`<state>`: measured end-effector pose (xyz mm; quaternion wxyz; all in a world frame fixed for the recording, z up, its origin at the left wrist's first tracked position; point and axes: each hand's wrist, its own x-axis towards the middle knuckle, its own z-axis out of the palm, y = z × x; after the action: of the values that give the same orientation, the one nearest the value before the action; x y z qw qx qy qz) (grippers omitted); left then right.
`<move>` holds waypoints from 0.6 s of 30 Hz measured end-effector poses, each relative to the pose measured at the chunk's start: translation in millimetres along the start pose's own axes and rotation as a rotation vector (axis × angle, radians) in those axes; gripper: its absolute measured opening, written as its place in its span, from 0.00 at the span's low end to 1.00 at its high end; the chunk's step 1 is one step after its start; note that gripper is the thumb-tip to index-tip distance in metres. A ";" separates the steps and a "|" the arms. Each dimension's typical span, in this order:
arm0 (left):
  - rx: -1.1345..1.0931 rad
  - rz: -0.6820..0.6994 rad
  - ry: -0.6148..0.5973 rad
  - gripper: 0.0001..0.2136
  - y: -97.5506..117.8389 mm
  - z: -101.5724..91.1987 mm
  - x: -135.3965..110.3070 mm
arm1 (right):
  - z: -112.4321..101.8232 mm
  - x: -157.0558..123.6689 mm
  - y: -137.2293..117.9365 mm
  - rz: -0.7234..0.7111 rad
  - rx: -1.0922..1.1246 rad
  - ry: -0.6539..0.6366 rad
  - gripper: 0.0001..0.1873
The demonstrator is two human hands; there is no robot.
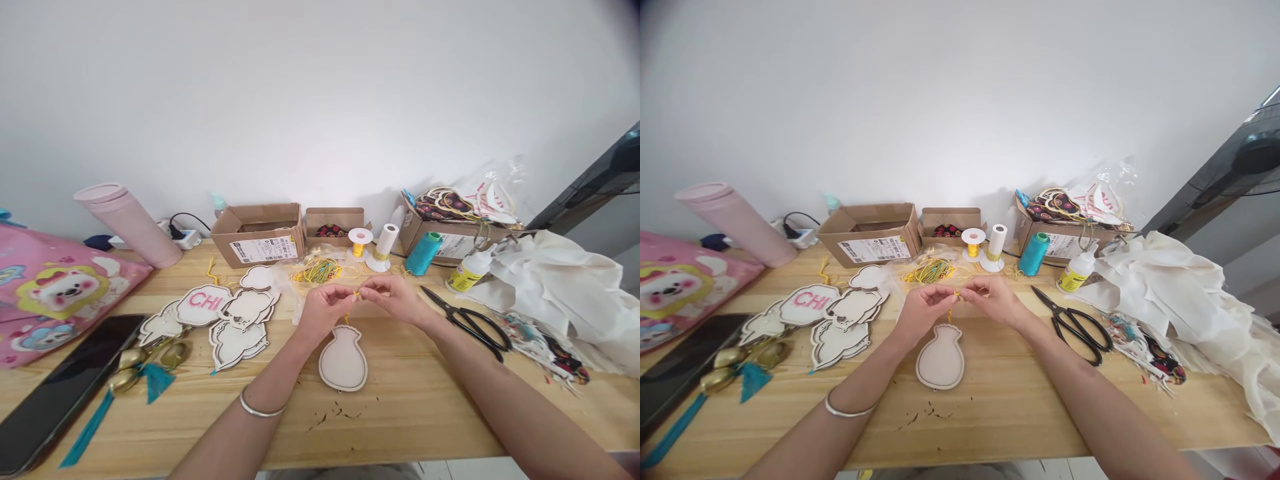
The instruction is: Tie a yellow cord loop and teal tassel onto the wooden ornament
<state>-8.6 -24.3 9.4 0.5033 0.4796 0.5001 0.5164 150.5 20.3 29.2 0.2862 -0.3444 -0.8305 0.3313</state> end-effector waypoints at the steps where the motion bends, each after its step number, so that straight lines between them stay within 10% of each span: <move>1: 0.008 0.022 0.008 0.09 0.1 -0.4 0.5 | 1.2 0.2 -1.2 0.016 0.043 -0.003 0.13; 18: 0.250 0.271 0.050 0.09 -4.8 -2.1 2.4 | 9.7 -4.7 -2.7 -0.178 -0.192 0.229 0.09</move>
<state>-10.6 -22.0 4.6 0.3530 0.5885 0.5036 0.5248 145.5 11.8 24.1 0.3728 -0.3306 -0.8476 0.1824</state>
